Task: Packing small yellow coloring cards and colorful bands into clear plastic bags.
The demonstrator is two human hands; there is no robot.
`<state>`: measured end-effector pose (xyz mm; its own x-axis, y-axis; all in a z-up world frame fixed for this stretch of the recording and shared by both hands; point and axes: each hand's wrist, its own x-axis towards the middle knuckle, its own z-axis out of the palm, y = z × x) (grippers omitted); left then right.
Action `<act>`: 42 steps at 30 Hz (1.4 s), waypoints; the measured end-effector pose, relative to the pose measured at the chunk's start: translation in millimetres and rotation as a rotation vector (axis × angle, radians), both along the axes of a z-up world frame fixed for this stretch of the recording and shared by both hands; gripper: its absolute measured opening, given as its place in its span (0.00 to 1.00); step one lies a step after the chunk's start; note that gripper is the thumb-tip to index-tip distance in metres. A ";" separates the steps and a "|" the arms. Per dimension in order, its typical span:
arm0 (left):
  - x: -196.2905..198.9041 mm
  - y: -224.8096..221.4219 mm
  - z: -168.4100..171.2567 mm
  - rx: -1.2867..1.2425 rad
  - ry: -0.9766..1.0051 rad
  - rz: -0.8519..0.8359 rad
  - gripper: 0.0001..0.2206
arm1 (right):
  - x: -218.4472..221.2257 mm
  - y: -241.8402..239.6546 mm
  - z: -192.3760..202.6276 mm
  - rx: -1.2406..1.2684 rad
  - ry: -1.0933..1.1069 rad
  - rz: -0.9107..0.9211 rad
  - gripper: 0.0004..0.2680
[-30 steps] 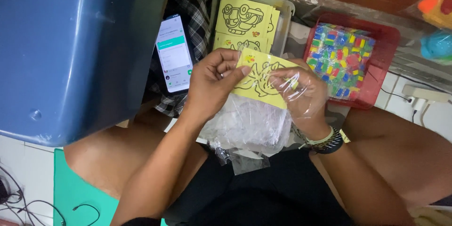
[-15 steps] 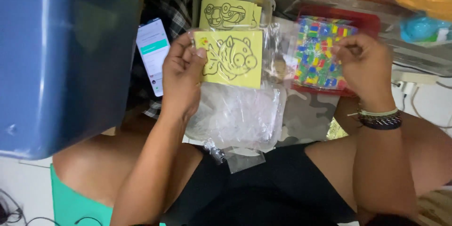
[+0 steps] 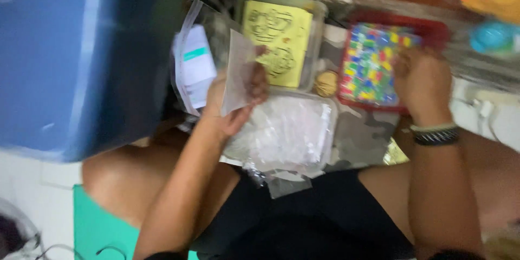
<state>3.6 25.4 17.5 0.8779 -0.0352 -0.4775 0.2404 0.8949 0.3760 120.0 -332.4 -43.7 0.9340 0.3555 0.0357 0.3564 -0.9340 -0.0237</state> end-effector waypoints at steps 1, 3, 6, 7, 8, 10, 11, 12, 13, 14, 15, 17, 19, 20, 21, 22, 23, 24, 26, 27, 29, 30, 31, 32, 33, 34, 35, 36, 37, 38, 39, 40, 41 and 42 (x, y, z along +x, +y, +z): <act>-1.0 -3.6 -4.1 -0.026 0.005 -0.024 0.20 | -3.2 0.2 6.1 -0.026 0.005 -0.024 0.07; -1.9 -3.5 -9.5 0.386 0.117 0.072 0.18 | -2.4 10.3 16.0 0.315 -0.072 0.077 0.07; -0.9 -4.5 -30.7 0.462 0.058 0.101 0.18 | -4.6 15.2 -6.8 0.366 0.239 -0.002 0.06; -0.5 -4.7 -32.7 0.459 0.059 0.098 0.18 | -9.3 22.9 -4.4 0.364 0.240 -0.006 0.06; -0.1 -4.1 -34.8 0.482 0.050 0.093 0.19 | -13.7 31.5 -2.5 0.225 0.383 -0.053 0.06; 0.5 -4.4 -33.9 0.502 0.042 0.086 0.21 | -12.3 35.6 -9.2 0.081 0.524 -0.104 0.08; 0.7 -5.2 -30.8 0.532 0.037 0.088 0.21 | -6.4 31.2 -17.9 -0.036 0.534 -0.108 0.09; 0.1 -5.2 -27.7 0.564 0.035 0.093 0.21 | -0.5 27.8 -26.9 -0.153 0.544 -0.108 0.10; -1.6 -6.7 -30.2 0.562 0.038 0.093 0.21 | 0.0 25.2 -34.3 -0.155 0.546 -0.108 0.10; -2.2 -6.3 -31.8 0.573 0.032 0.109 0.20 | 3.4 25.5 -41.9 -0.157 0.568 -0.114 0.14; -2.9 -5.4 -32.9 0.583 0.027 0.124 0.18 | 6.8 26.4 -49.1 -0.158 0.590 -0.120 0.19; -6.1 -3.8 -44.9 0.582 0.025 0.143 0.17 | 5.9 25.8 -68.2 -0.157 0.574 -0.111 0.15; -8.2 -4.7 -45.5 0.579 0.027 0.165 0.15 | 3.4 31.6 -72.9 -0.159 0.560 -0.097 0.12; -7.6 -6.6 -39.5 0.578 0.017 0.168 0.14 | 0.9 36.9 -67.1 -0.131 0.554 -0.106 0.12; -6.6 -8.7 -33.3 0.578 0.008 0.171 0.13 | -1.3 41.8 -61.2 -0.102 0.549 -0.115 0.13; -6.2 -6.4 -33.7 0.581 0.007 0.177 0.13 | -3.1 46.0 -56.2 -0.100 0.547 -0.109 0.13; -5.5 -4.5 -34.1 0.595 -0.008 0.166 0.12 | -4.7 49.8 -51.3 -0.093 0.471 -0.090 0.13; -4.6 -4.1 -34.8 0.605 -0.023 0.152 0.12 | -6.8 51.4 -45.5 -0.089 0.396 -0.075 0.14; -4.4 -4.5 -28.5 0.614 -0.018 0.155 0.11 | -8.7 52.2 -48.5 -0.071 0.363 -0.079 0.14; -3.6 -5.3 -25.5 0.622 -0.012 0.155 0.11 | -9.3 51.7 -50.0 -0.052 0.332 -0.086 0.14; -4.3 -4.6 -25.8 0.619 -0.007 0.154 0.11 | -11.3 54.7 -46.4 -0.046 0.300 -0.080 0.13; -4.3 -4.5 -26.0 0.616 -0.003 0.149 0.11 | -12.4 55.5 -44.4 -0.041 0.267 -0.079 0.12; -5.9 -4.3 -25.7 0.616 -0.004 0.149 0.11 | -10.6 50.6 -50.0 -0.041 0.266 -0.080 0.12; -5.8 -4.4 -25.4 0.630 -0.004 0.141 0.10 | -7.4 44.9 -54.9 -0.094 0.198 -0.038 0.09; -5.4 -4.6 -25.3 0.645 -0.003 0.133 0.09 | -4.1 39.1 -60.0 -0.146 0.130 0.003 0.06; -4.2 -5.1 -23.4 0.641 -0.006 0.134 0.09 | -1.6 39.9 -43.9 -0.150 0.128 0.002 0.06; -3.0 -5.5 -21.9 0.651 -0.016 0.141 0.10 | 0.8 40.9 -28.3 -0.070 0.174 -0.052 0.05; -2.8 -5.7 -20.8 0.661 -0.024 0.148 0.10 | 2.3 42.3 -13.3 0.010 0.222 -0.104 0.05; -2.6 -5.8 -24.2 0.656 -0.023 0.148 0.10 | 4.1 38.2 -3.3 0.005 0.222 -0.104 0.05; -2.7 -5.9 -27.4 0.672 -0.028 0.153 0.09 | 5.4 34.1 6.6 0.160 0.145 -0.135 0.05; -2.8 -6.4 -30.7 0.687 -0.034 0.157 0.09 | 6.8 29.8 16.4 0.314 0.066 -0.166 0.05; -3.4 -6.0 -22.2 0.682 -0.032 0.154 0.09 | 4.4 33.3 32.4 0.310 0.067 -0.170 0.05; -4.1 -5.9 -13.4 0.673 -0.061 0.125 0.08 | 2.0 36.7 48.5 0.697 0.213 -0.178 0.04; -4.4 -5.1 -4.3 0.664 -0.092 0.098 0.08 | 0.3 40.9 64.6 1.090 0.359 -0.177 0.05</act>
